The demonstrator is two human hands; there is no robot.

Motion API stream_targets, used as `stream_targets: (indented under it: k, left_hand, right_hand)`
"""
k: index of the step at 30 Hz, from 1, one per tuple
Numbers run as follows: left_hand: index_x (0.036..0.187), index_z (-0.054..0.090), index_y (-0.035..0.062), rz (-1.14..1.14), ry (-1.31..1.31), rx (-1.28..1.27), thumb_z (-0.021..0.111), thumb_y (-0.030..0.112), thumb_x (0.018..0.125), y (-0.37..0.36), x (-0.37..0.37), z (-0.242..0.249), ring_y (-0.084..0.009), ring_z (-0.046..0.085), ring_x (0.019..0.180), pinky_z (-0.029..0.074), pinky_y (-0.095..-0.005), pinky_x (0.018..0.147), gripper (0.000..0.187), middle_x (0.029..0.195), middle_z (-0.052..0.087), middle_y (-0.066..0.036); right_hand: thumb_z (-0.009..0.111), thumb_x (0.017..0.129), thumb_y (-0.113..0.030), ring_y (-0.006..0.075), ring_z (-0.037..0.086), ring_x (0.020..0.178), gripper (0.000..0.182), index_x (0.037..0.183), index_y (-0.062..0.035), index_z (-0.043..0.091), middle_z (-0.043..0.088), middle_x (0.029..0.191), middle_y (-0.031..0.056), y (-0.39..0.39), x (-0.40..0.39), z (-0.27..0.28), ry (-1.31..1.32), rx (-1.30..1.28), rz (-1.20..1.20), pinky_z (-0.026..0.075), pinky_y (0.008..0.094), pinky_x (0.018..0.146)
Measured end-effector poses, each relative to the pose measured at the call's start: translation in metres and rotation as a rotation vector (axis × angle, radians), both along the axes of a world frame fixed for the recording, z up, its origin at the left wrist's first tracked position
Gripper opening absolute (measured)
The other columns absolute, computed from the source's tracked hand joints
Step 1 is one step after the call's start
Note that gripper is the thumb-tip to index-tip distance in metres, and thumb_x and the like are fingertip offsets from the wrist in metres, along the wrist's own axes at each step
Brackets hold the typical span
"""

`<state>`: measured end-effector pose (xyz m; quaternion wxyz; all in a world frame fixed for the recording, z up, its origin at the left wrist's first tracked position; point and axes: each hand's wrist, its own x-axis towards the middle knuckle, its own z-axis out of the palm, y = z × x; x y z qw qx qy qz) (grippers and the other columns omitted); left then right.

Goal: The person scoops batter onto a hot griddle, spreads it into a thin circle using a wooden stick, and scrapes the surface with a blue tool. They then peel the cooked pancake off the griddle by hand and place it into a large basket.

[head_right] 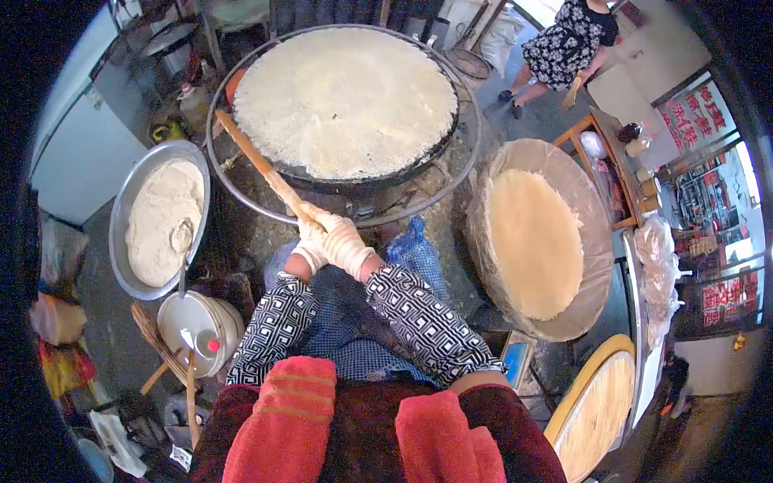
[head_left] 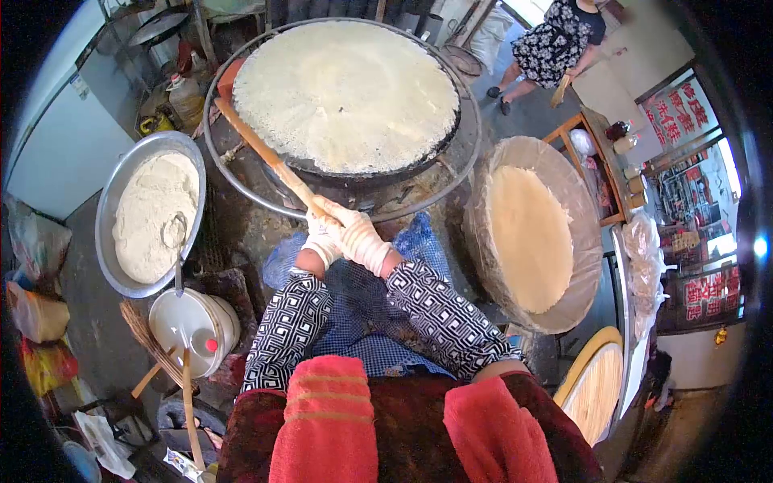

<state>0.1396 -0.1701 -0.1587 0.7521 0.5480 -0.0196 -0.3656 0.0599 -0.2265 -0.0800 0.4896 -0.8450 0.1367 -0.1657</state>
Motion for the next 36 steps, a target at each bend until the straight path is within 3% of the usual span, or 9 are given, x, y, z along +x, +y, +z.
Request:
stream_targets:
  k: [3, 21, 24, 25, 31, 32, 33, 35, 36]
  left_hand:
    - [0.091, 0.062, 0.0154, -0.424, -1.734, 0.898, 0.059, 0.034, 0.082, 0.019, -0.007, 0.030, -0.0266, 0.055, 0.101, 0.030, -0.0464, 0.103, 0.020, 0.092, 0.061, -0.004]
    - [0.068, 0.070, 0.0178, -0.599, -1.870, 1.316, 0.068, 0.032, 0.062, 0.097, 0.171, 0.043, -0.0307, 0.056, 0.100, 0.030, -0.0472, 0.107, 0.015, 0.078, 0.063, -0.007]
    - [0.064, 0.068, 0.0203, -0.390, -1.106, 0.961, 0.067, 0.029, 0.063, 0.113, 0.222, -0.006, -0.0264, 0.055, 0.097, 0.030, -0.0459, 0.108, 0.009, 0.073, 0.060, -0.006]
    - [0.062, 0.067, 0.0202, -0.581, -1.627, 1.068, 0.066, 0.025, 0.062, 0.125, 0.248, -0.021, -0.0268, 0.054, 0.096, 0.029, -0.0460, 0.108, 0.005, 0.071, 0.057, -0.006]
    - [0.064, 0.067, 0.0162, -0.666, -1.769, 1.171, 0.066, 0.020, 0.057, 0.112, 0.246, 0.032, -0.0320, 0.051, 0.104, 0.029, -0.0471, 0.108, 0.008, 0.079, 0.061, -0.009]
    - [0.067, 0.068, 0.0146, -0.671, -1.734, 1.190, 0.065, 0.020, 0.059, 0.106, 0.244, 0.035, -0.0334, 0.050, 0.110, 0.028, -0.0470, 0.108, 0.011, 0.083, 0.062, -0.011]
    - [0.073, 0.069, 0.0123, -0.626, -1.947, 1.216, 0.063, 0.020, 0.062, 0.113, 0.240, 0.027, -0.0354, 0.046, 0.115, 0.027, -0.0469, 0.109, 0.015, 0.090, 0.062, -0.014]
    - [0.089, 0.071, 0.0054, -0.782, -1.921, 1.418, 0.059, 0.020, 0.069, 0.103, 0.221, 0.030, -0.0403, 0.038, 0.127, 0.023, -0.0475, 0.111, 0.029, 0.106, 0.061, -0.022]
    - [0.092, 0.073, 0.0075, -0.789, -1.848, 1.481, 0.059, 0.025, 0.073, 0.099, 0.213, 0.024, -0.0383, 0.036, 0.129, 0.021, -0.0498, 0.111, 0.029, 0.112, 0.060, -0.020]
  right_hand:
    - [0.045, 0.094, -0.032, 0.0369, 0.066, 0.075, 0.036, 0.128, -0.0200, 0.053, 0.067, 0.089, 0.0187, -0.023, -0.026, 0.043, 0.422, -0.459, -0.004, 0.052, 0.0455, 0.071]
    - [0.046, 0.095, -0.031, 0.0429, 0.061, 0.088, 0.041, 0.136, -0.0355, 0.046, 0.062, 0.099, 0.0259, -0.376, -0.041, 0.004, 0.527, -0.643, -0.514, 0.048, 0.0450, 0.077]
    - [0.045, 0.095, -0.032, 0.0419, 0.061, 0.092, 0.042, 0.137, -0.0311, 0.044, 0.063, 0.103, 0.0236, -0.426, -0.010, -0.004, 0.515, -0.681, -0.523, 0.047, 0.0464, 0.080]
    - [0.044, 0.095, -0.037, 0.0422, 0.060, 0.095, 0.040, 0.135, -0.0328, 0.046, 0.062, 0.104, 0.0240, -0.436, -0.001, -0.005, 0.543, -0.651, -0.564, 0.047, 0.0468, 0.082]
    - [0.048, 0.097, -0.022, 0.0335, 0.064, 0.095, 0.036, 0.131, -0.0146, 0.052, 0.064, 0.106, 0.0236, -0.380, -0.042, -0.011, 0.295, -0.083, -0.556, 0.049, 0.0367, 0.081]
    - [0.046, 0.098, -0.017, 0.0278, 0.064, 0.098, 0.034, 0.131, -0.0099, 0.053, 0.065, 0.107, 0.0212, -0.374, -0.062, -0.038, 0.033, -0.418, -0.416, 0.049, 0.0347, 0.082]
    - [0.041, 0.099, -0.013, 0.0266, 0.059, 0.108, 0.035, 0.132, -0.0055, 0.051, 0.061, 0.118, 0.0186, -0.326, -0.072, -0.007, -0.092, 0.028, -0.360, 0.048, 0.0335, 0.089]
    - [0.040, 0.100, -0.013, 0.0214, 0.052, 0.117, 0.033, 0.129, 0.0000, 0.051, 0.055, 0.130, 0.0106, -0.274, -0.096, 0.015, 0.252, -0.528, -0.278, 0.045, 0.0337, 0.099]
    - [0.042, 0.100, -0.010, 0.0164, 0.054, 0.111, 0.030, 0.126, -0.0005, 0.053, 0.058, 0.122, 0.0074, -0.229, -0.099, 0.043, 0.188, -0.117, -0.381, 0.049, 0.0302, 0.092]
